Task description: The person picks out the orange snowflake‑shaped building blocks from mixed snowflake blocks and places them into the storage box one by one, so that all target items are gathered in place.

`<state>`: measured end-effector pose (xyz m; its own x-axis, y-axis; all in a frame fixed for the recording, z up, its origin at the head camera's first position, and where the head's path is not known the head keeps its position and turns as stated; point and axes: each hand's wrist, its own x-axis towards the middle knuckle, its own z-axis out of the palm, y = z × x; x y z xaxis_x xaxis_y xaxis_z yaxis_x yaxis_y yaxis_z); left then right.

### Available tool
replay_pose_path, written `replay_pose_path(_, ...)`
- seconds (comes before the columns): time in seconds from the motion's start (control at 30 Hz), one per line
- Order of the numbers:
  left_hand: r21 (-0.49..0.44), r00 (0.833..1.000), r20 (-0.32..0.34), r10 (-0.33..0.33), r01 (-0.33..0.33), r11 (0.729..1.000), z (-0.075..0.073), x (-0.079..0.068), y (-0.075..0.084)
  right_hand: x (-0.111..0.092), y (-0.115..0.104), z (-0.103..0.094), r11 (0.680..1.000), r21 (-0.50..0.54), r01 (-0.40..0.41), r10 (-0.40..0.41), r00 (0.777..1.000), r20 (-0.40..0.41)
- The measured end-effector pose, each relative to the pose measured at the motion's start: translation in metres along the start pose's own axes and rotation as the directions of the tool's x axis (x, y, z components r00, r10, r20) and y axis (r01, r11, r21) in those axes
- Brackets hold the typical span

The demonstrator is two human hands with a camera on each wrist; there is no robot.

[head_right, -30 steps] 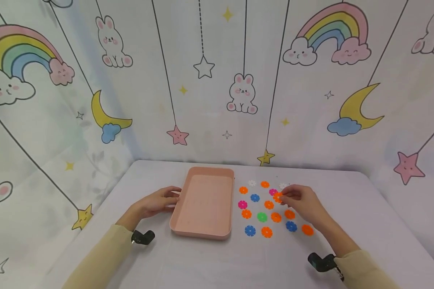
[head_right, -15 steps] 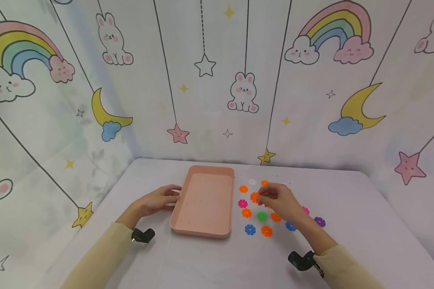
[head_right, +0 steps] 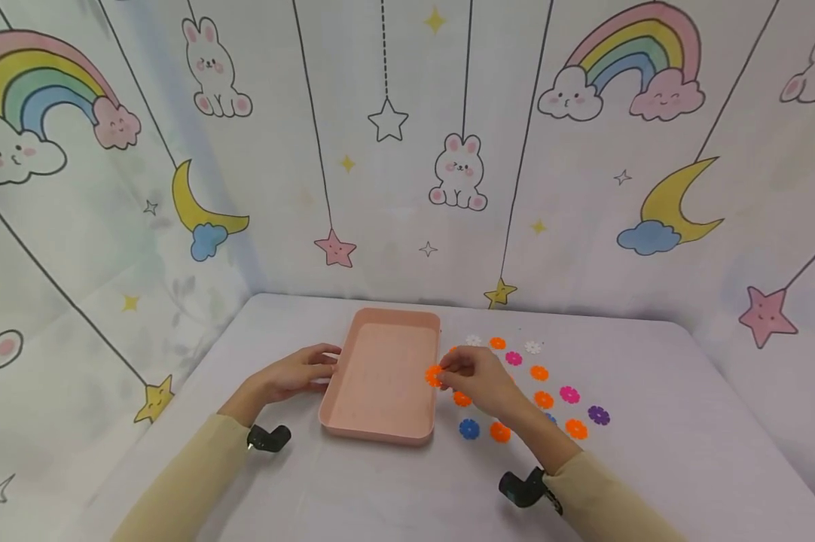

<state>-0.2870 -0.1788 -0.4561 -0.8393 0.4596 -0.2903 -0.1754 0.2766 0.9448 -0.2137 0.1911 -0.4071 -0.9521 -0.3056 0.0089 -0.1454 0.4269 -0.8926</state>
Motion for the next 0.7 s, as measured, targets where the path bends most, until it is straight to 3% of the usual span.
replay_pose_path(0.2,0.003,1.0,0.005,-0.002,0.002,1.0,0.0,0.0,0.001,0.013,-0.003,0.023,0.997,0.06,0.043,-0.045,0.998,0.038)
replay_pose_path(0.7,0.005,1.0,-0.01,-0.029,0.029,1.0,-0.001,0.002,0.002,0.047,-0.011,0.093,0.996,0.087,0.023,-0.028,0.998,0.056)
